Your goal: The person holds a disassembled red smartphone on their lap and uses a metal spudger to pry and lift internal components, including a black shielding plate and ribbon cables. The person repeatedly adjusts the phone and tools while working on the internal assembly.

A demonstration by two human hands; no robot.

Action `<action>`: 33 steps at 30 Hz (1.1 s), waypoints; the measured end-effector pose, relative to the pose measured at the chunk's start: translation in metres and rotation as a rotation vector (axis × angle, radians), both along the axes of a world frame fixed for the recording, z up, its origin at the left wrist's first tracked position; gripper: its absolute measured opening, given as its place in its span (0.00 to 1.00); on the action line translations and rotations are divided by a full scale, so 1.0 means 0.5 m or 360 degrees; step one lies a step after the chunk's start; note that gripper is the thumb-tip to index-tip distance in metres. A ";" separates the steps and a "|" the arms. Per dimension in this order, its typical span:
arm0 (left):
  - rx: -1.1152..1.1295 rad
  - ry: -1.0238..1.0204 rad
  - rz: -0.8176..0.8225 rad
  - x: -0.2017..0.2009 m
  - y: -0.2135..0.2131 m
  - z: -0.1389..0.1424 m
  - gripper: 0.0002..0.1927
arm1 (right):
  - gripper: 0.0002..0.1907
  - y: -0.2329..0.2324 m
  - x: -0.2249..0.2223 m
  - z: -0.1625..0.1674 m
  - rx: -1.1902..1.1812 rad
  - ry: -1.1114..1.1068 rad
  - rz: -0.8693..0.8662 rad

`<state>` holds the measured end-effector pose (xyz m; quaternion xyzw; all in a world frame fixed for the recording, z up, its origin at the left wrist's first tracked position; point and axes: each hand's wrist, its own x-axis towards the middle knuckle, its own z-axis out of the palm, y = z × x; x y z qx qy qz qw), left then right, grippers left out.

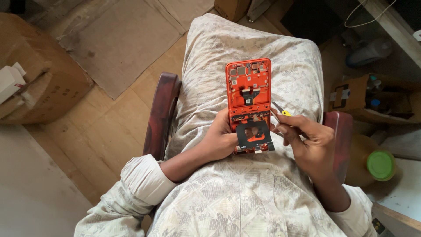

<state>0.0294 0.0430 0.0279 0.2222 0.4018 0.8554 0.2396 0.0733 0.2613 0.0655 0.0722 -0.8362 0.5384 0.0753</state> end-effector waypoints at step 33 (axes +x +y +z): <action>-0.0061 -0.0063 0.0009 0.001 0.001 -0.013 0.22 | 0.11 0.001 0.007 0.007 0.0285 0.0269 -0.0076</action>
